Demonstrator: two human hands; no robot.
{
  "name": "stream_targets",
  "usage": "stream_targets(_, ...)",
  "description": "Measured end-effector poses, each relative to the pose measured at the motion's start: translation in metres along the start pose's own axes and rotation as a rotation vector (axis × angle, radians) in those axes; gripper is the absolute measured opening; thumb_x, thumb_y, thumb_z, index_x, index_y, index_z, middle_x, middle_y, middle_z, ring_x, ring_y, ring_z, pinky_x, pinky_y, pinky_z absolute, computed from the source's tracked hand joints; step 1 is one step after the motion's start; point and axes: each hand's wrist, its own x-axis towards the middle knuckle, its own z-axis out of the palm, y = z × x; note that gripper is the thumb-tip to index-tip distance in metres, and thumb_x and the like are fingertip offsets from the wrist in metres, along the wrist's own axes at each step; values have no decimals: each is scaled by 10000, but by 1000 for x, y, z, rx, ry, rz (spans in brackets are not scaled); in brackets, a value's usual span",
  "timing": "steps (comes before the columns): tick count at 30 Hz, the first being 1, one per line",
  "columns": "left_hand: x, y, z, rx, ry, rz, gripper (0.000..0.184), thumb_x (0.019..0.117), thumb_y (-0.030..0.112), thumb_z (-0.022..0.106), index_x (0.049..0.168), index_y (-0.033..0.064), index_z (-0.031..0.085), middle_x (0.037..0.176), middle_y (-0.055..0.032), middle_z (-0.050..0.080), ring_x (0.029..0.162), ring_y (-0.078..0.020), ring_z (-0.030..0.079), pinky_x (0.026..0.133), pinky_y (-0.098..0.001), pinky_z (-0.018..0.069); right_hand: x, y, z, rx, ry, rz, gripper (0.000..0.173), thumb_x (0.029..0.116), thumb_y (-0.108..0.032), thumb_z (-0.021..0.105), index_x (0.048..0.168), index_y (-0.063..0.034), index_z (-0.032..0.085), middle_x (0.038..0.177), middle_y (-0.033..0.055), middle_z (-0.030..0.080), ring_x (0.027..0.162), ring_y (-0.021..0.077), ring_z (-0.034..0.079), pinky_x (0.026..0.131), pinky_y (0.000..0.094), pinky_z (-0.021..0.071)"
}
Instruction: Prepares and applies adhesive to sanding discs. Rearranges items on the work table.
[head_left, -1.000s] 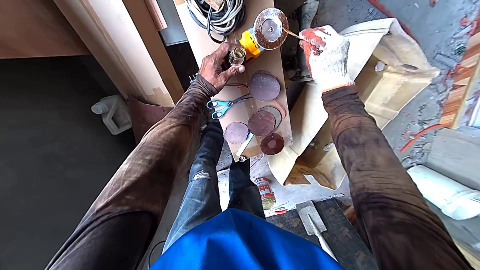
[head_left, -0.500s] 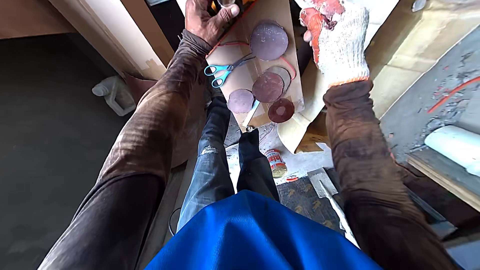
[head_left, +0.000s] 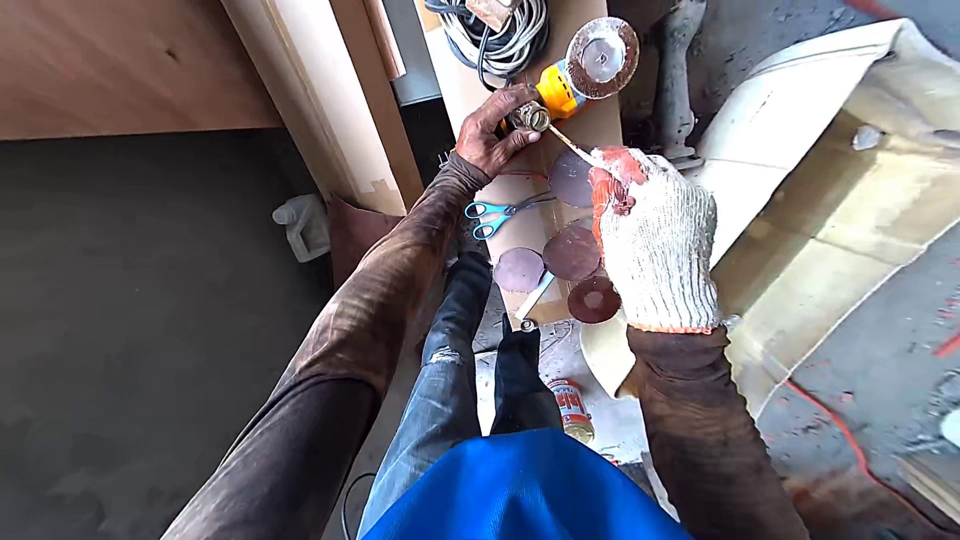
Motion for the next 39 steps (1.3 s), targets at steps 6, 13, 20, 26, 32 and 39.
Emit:
stream_targets(6,-2,-1,-1,39,-54,36,417,902,166,775,1255,-35,682,1307,-245,632,1238,-287,620,1067,-399,519,-4,-1,-10,-115,-13,-64,252,1007,-250,595,1208,-114,663,963,168,666,835,343,681,641,556,534)
stream_targets(13,-3,0,-2,70,-76,29,409,900,158,777,1260,-15,689,1304,-238,635,1226,-279,630,1055,-381,529,35,-24,0,-135,-149,-34,256,989,-223,606,1216,-108,631,912,169,666,755,354,672,583,545,527)
stream_targets(20,-2,2,-4,63,-78,-4,399,910,158,771,1266,-4,691,1318,-228,636,1231,-278,635,1046,-389,539,17,-17,-4,-105,-63,14,220,1000,-265,619,1159,-115,636,887,160,659,772,341,679,630,560,531)
stream_targets(26,-1,0,-5,33,-82,-3,391,911,151,768,1259,-11,692,1327,-226,638,1247,-276,631,1062,-392,533,36,-29,38,-171,-60,30,277,1013,-334,574,1213,-148,624,973,160,665,826,347,679,645,556,541)
stream_targets(32,-1,-1,-5,34,-86,-6,387,904,164,769,1245,-6,702,1316,-215,645,1219,-266,644,1031,-380,546,29,-28,43,-174,-13,70,279,1013,-355,576,1187,-145,636,955,159,668,832,353,678,655,577,534)
stream_targets(39,-1,-1,-7,-8,-76,-9,406,885,152,791,1231,-38,695,1310,-221,648,1233,-270,637,1065,-385,528,57,-5,10,43,-165,-115,230,1033,-343,601,1063,-137,699,878,93,677,722,239,653,648,473,549)
